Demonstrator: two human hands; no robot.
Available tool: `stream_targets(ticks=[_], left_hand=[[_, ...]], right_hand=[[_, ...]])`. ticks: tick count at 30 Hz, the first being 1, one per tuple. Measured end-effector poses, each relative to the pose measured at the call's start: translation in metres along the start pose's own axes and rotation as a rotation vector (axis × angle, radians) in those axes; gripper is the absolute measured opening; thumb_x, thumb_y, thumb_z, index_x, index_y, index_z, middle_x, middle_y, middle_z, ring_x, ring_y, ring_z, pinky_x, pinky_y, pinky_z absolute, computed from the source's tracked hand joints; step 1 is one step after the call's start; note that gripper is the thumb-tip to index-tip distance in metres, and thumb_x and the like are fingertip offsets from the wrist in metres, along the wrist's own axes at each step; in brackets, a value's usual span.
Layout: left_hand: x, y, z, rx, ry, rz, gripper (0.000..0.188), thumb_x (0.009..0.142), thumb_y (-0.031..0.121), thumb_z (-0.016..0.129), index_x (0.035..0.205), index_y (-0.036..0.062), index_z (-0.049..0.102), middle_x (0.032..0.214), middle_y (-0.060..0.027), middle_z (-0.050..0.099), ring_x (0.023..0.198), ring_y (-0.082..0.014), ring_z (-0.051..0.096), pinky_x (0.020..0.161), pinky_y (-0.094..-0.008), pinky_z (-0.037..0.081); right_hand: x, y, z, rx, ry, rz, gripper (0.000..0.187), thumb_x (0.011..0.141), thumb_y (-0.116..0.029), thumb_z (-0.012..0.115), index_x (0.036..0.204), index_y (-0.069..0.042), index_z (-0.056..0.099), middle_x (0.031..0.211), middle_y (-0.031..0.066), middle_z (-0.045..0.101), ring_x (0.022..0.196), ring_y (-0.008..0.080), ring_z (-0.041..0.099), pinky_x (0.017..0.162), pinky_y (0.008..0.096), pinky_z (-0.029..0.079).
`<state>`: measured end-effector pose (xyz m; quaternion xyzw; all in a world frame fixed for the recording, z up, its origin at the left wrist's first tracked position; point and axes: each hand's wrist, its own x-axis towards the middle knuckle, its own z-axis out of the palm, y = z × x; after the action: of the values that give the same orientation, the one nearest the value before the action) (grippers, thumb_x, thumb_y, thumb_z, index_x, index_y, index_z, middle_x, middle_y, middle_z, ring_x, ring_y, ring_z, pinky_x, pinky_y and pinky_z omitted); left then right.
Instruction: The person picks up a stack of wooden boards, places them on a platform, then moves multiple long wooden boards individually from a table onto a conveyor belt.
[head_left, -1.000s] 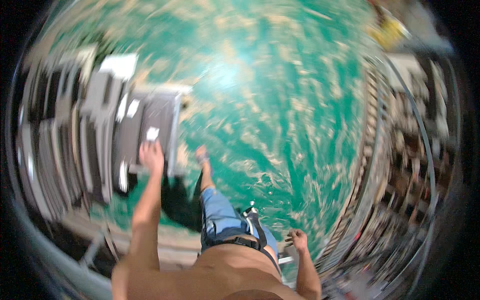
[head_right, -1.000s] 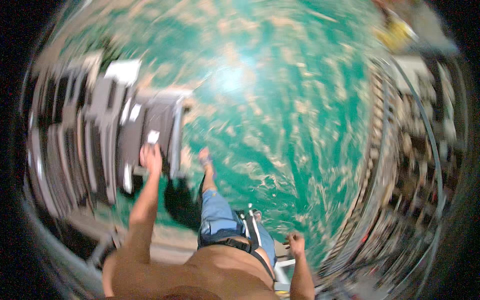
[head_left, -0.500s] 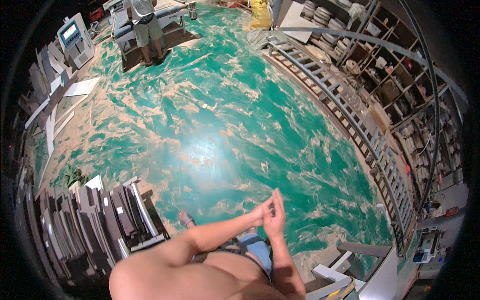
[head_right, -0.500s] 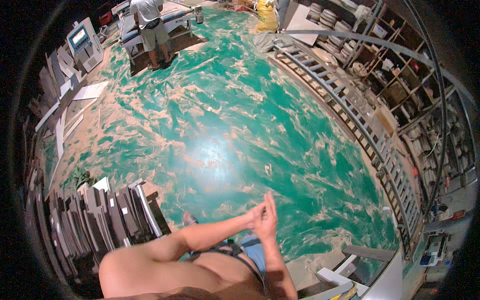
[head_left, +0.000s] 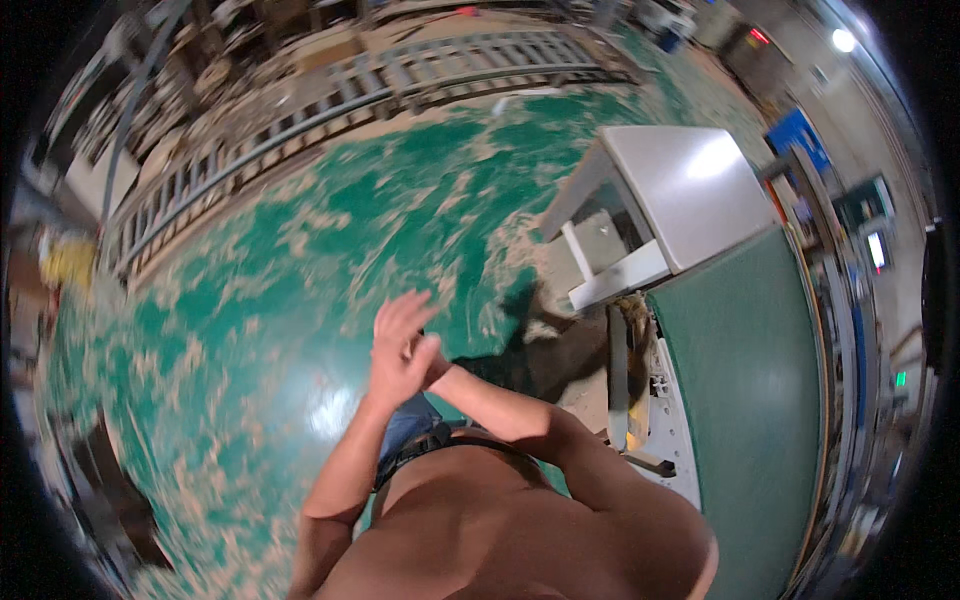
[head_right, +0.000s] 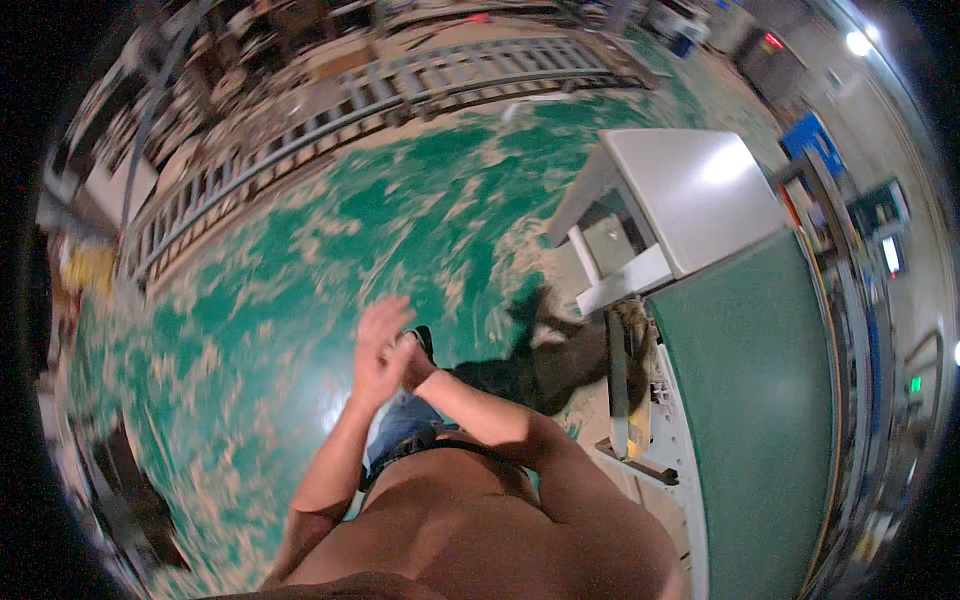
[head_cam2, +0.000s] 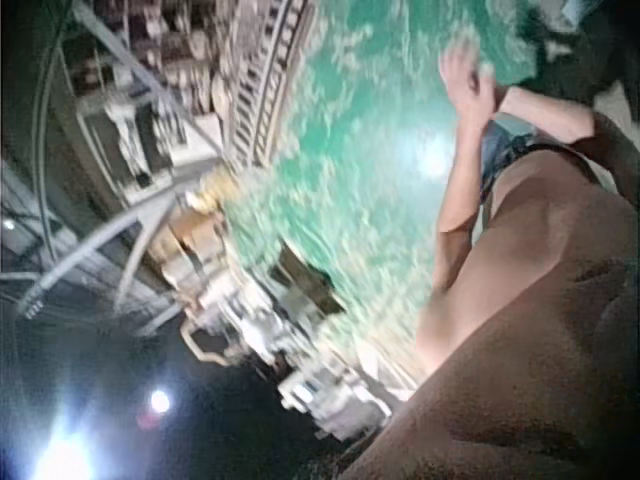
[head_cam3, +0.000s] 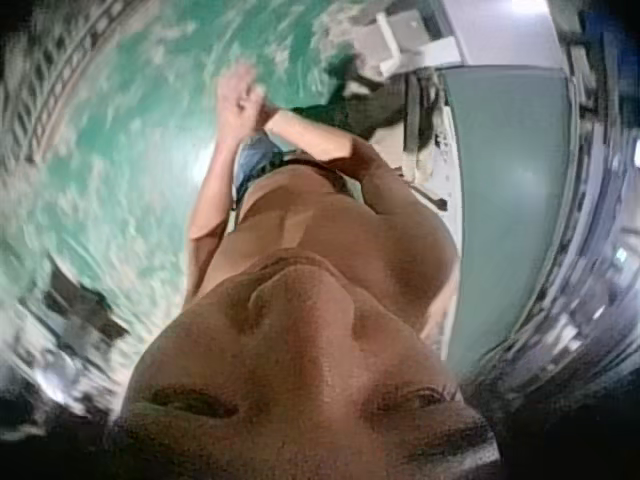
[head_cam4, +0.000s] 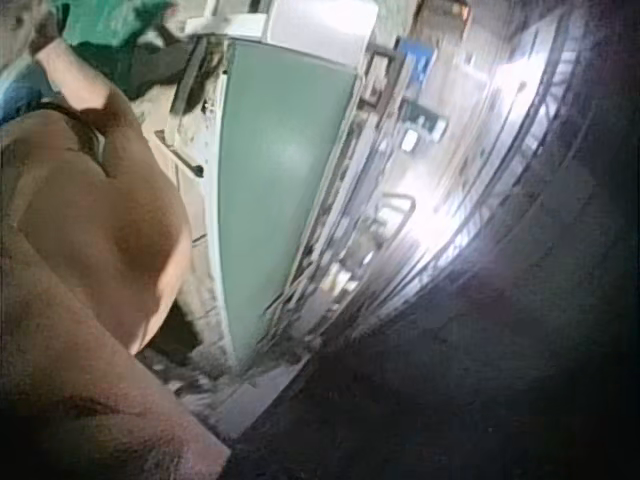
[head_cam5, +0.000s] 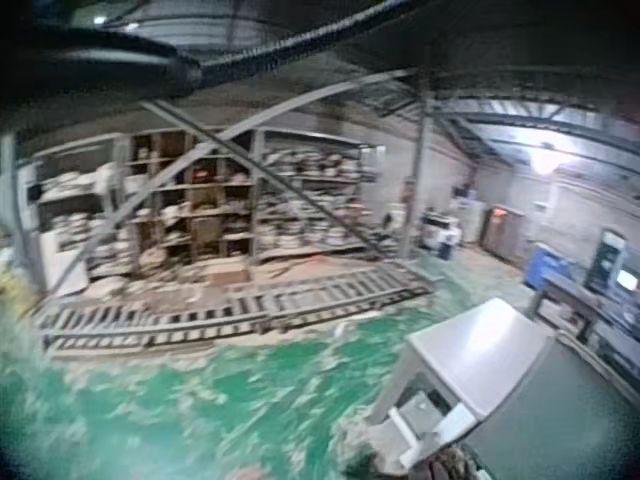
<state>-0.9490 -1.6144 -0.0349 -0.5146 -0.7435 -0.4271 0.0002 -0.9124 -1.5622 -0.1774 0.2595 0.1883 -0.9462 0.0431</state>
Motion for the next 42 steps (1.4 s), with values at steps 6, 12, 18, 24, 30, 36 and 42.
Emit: stream_targets(ticks=[6,12,18,24,30,36,42], left_hand=[[0.020,-0.220,0.118,-0.848,0.117,-1.112,0.047,0.090,0.045,0.035,0.121,0.0111,0.046,0.122,-0.0087,0.049,0.114,-0.0228,0.044,0.095,-0.0355,0.034],[0.223,-0.209,0.193,-1.729,-0.227,-1.139,0.048,0.087,0.047,0.042,0.119,0.0106,0.044,0.115,-0.0056,0.051,0.105,-0.0220,0.049,0.088,-0.0372,0.040],[0.434,-0.116,0.230,-1.645,-0.795,-0.699,0.047,0.092,0.040,0.036,0.113,-0.0005,0.051,0.104,-0.0125,0.059,0.097,-0.0232,0.055,0.090,-0.0336,0.039],[0.501,-0.307,0.306,0.195,-0.994,-0.269,0.047,0.083,0.043,0.046,0.074,0.0023,0.067,0.069,-0.0142,0.063,0.070,-0.0256,0.061,0.071,-0.0408,0.045],[0.524,-0.443,0.364,0.032,-1.035,-0.881,0.043,0.078,0.028,0.057,0.110,0.0009,0.051,0.101,-0.0179,0.058,0.087,-0.0293,0.057,0.072,-0.0407,0.046],[0.675,-0.449,0.511,0.193,-1.299,-0.559,0.042,0.077,0.036,0.057,0.099,-0.0001,0.056,0.090,-0.0176,0.059,0.080,-0.0296,0.057,0.069,-0.0404,0.045],[0.904,-0.449,0.650,0.325,-1.364,0.201,0.046,0.077,0.043,0.057,0.088,-0.0010,0.060,0.079,-0.0172,0.061,0.073,-0.0299,0.057,0.065,-0.0400,0.045]], right_hand=[[0.015,-0.162,0.050,-0.287,0.047,-0.130,0.050,0.090,-0.040,0.041,0.125,-0.004,0.042,0.124,0.0114,0.048,0.110,0.0230,0.049,0.094,0.0371,0.037],[0.070,-0.298,0.022,-0.756,0.303,-0.748,0.036,0.092,-0.028,0.041,0.116,-0.004,0.051,0.120,0.0104,0.052,0.111,0.0234,0.047,0.093,0.0353,0.036],[0.069,-0.449,-0.157,-0.910,1.074,-0.827,0.035,0.086,-0.030,0.047,0.111,-0.008,0.055,0.096,0.0187,0.060,0.090,0.0332,0.058,0.077,0.0398,0.044],[0.036,-0.536,-0.212,-0.792,1.394,-0.726,0.028,0.085,-0.027,0.051,0.100,-0.005,0.060,0.095,0.0149,0.062,0.087,0.0319,0.059,0.074,0.0375,0.047],[0.037,-0.629,-0.310,-0.807,1.971,-1.007,0.023,0.079,-0.018,0.054,0.095,-0.004,0.061,0.096,0.0150,0.061,0.092,0.0309,0.057,0.081,0.0372,0.045],[0.028,-0.702,-0.343,-0.827,2.234,-0.595,0.032,0.074,-0.014,0.053,0.106,-0.007,0.055,0.118,0.0128,0.049,0.114,0.0303,0.042,0.094,0.0412,0.035],[0.039,-0.743,-0.325,-0.540,2.287,-0.162,0.044,0.073,-0.016,0.052,0.117,-0.012,0.048,0.131,0.0131,0.036,0.123,0.0319,0.031,0.098,0.0451,0.030]])
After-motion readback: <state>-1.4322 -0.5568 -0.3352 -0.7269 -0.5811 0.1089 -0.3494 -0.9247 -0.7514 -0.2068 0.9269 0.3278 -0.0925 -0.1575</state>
